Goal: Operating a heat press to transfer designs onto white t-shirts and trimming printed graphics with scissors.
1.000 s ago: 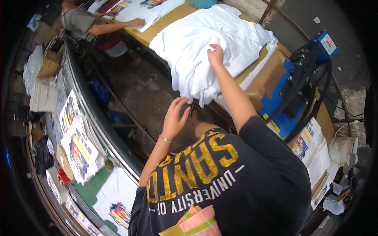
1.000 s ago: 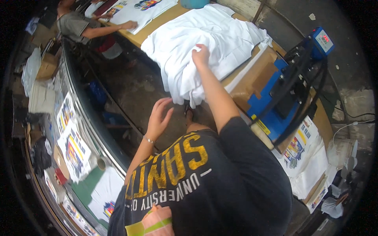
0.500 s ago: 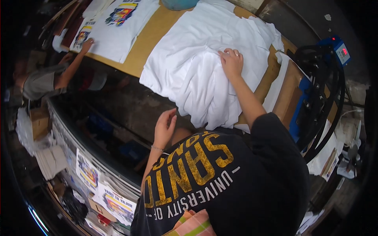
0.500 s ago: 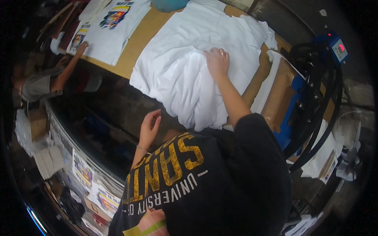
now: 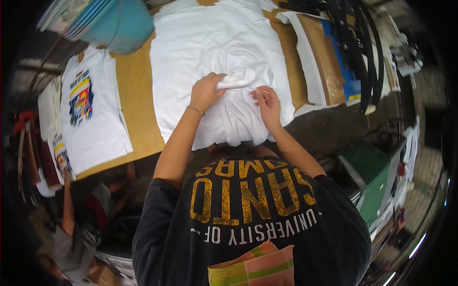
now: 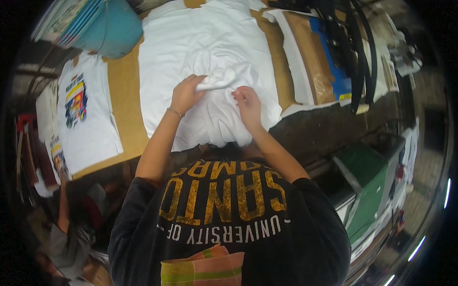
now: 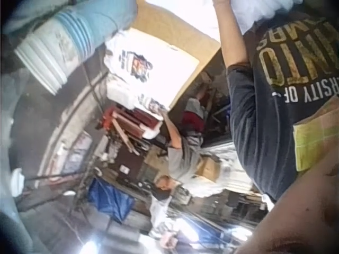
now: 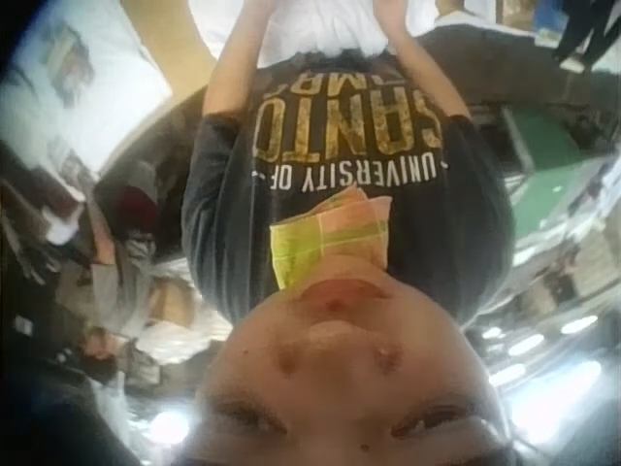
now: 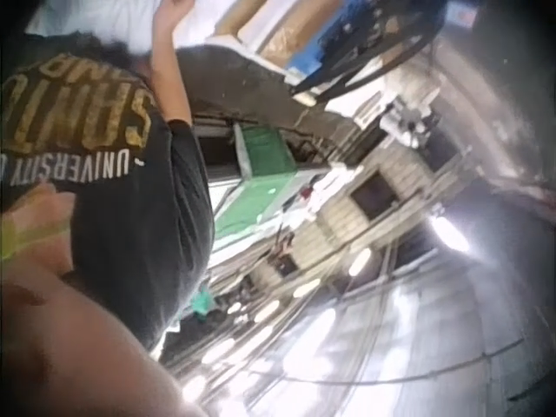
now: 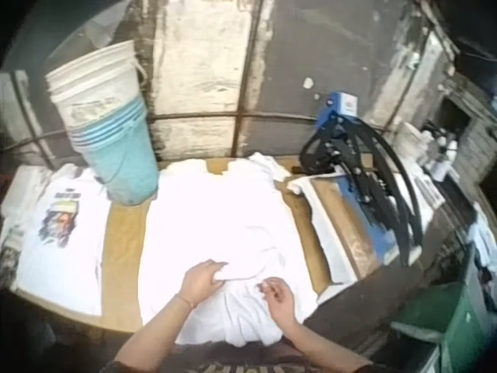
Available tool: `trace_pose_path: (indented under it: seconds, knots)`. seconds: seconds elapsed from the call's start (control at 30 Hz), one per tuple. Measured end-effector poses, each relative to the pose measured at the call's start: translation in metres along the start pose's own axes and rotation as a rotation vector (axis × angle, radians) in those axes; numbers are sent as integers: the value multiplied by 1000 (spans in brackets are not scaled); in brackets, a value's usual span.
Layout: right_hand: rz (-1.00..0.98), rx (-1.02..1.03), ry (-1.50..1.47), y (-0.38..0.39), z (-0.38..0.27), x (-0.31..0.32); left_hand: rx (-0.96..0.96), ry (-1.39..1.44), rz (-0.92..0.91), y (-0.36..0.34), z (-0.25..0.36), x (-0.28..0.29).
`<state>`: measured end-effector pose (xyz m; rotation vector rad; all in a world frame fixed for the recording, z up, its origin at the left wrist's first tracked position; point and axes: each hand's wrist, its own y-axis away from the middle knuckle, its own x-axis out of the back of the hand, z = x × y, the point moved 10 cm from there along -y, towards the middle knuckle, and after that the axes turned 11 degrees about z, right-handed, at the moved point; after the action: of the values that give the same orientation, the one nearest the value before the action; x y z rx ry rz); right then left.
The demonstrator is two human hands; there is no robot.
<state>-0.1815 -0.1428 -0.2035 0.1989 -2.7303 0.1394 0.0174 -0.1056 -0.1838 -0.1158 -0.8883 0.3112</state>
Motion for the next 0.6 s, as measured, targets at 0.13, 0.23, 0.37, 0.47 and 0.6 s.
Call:
trace_pose_path:
  seconds: [0.13,0.23,0.37,0.47,0.6]
  knots:
    - [61,-666,-765,35,18,-21,-282,35,49,39,87,6]
    - [2,-602,-788,39,12,-22,-316,233,-41,70,122,-1]
    - [34,-602,-738,64,0,10,371,813,-166,76,60,-26]
    - [81,-641,-832,99,-6,30,179,442,-303,67,75,-38]
    - [226,-703,-1041,136,-22,73,-56,444,-235,61,160,-40]
